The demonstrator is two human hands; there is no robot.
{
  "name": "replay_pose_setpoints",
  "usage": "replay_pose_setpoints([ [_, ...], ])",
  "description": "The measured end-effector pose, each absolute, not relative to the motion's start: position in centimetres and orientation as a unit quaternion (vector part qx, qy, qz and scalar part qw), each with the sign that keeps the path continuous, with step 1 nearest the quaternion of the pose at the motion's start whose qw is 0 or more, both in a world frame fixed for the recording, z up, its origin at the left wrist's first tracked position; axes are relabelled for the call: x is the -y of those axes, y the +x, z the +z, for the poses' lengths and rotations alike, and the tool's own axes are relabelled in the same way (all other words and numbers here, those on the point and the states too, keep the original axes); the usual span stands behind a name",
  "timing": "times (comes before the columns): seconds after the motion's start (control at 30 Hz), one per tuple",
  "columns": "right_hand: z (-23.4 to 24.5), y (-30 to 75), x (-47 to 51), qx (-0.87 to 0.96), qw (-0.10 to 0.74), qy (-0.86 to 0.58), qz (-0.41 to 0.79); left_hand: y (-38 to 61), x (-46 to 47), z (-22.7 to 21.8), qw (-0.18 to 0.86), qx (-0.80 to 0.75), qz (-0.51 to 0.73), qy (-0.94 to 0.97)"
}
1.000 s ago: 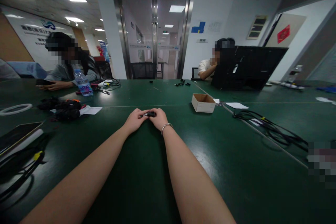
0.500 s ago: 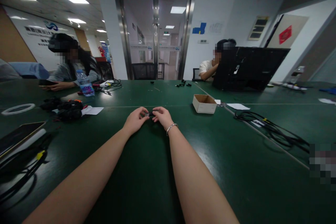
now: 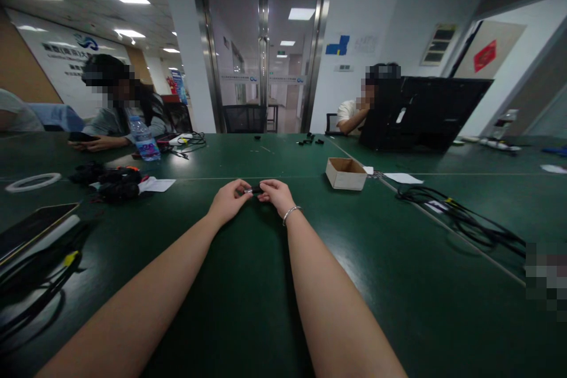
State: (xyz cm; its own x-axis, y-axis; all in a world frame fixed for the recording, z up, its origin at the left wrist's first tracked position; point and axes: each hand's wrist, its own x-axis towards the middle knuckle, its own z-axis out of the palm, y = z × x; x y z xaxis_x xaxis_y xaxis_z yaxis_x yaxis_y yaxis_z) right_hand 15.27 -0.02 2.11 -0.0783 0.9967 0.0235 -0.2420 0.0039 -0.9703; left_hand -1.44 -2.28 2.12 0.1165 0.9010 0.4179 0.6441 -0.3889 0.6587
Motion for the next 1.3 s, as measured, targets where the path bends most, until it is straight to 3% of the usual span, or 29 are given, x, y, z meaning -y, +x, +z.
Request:
replay_pose_setpoints([
  [0.97, 2.2, 15.6, 0.3, 0.483, 0.512, -0.384, 0.597, -2.0, 1.0, 1.0, 0.272, -0.525, 0.404, 0.697],
  [1.3, 2.3, 15.8, 0.5, 0.503, 0.500, -0.367, 0.602, -2.2, 0.8, 1.1, 0.265, -0.534, 0.395, 0.699],
])
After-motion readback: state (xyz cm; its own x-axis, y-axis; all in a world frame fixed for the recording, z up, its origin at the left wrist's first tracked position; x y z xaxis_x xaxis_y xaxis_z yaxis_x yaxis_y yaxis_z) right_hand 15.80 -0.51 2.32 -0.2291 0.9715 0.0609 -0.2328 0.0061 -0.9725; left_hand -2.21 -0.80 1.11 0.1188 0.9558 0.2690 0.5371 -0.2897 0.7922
